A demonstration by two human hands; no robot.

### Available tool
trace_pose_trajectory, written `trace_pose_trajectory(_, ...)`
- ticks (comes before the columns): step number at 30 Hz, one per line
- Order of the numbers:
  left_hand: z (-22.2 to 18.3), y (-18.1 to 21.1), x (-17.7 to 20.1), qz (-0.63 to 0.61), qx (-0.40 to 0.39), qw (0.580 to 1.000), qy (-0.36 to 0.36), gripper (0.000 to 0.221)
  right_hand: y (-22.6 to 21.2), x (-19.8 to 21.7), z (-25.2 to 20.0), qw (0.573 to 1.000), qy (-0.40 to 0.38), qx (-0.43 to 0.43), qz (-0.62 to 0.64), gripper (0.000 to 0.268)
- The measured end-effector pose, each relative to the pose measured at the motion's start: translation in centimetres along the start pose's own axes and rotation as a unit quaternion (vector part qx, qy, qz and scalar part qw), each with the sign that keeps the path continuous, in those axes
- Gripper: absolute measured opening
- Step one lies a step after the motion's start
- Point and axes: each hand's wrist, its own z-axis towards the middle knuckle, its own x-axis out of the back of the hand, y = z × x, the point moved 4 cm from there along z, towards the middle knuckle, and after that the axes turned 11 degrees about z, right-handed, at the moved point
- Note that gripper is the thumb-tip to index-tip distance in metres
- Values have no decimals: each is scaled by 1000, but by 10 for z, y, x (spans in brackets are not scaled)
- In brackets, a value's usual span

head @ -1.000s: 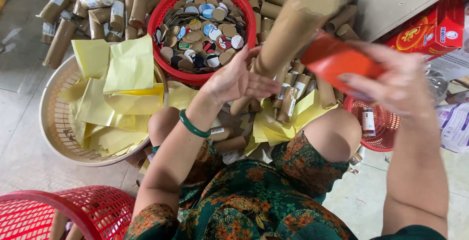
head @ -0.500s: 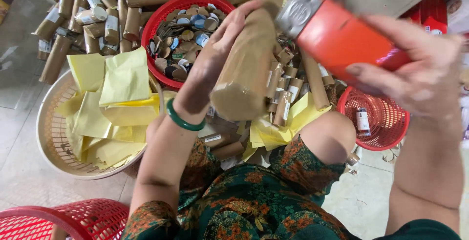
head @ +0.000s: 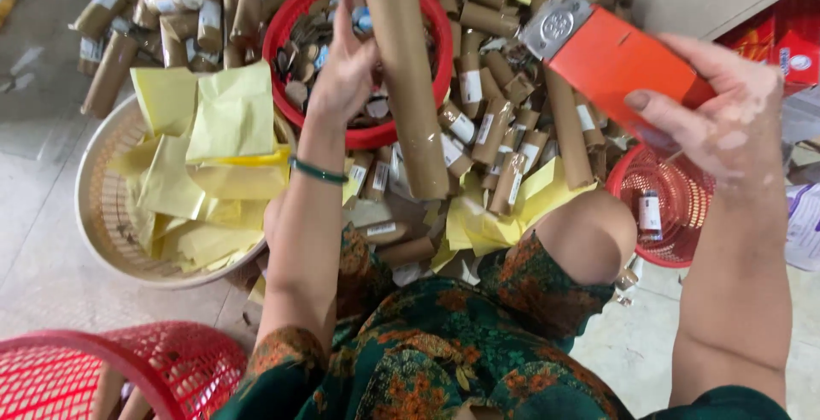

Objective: Sealing the ends of cardboard tubes using cardboard discs and a tape dispenser.

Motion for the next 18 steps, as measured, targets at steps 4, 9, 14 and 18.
trace_pose_trajectory(4,0,-50,20,33,134,982,131,75,1,-8,4,1000,-9,9,23,46)
trace_pose_trajectory(9,-59,-67,12,95,56,986,125,68,13,-9,5,998,-1,-10,69,45)
trace_pose_trajectory(14,-66,-27,-3,-34,122,979,162,75,16,-14,11,997,-3,-6,71,44)
trace_pose_trajectory(18,-92,-33,-25,90,178,977,75,84,16,-23,17,997,-4,-10,75,44)
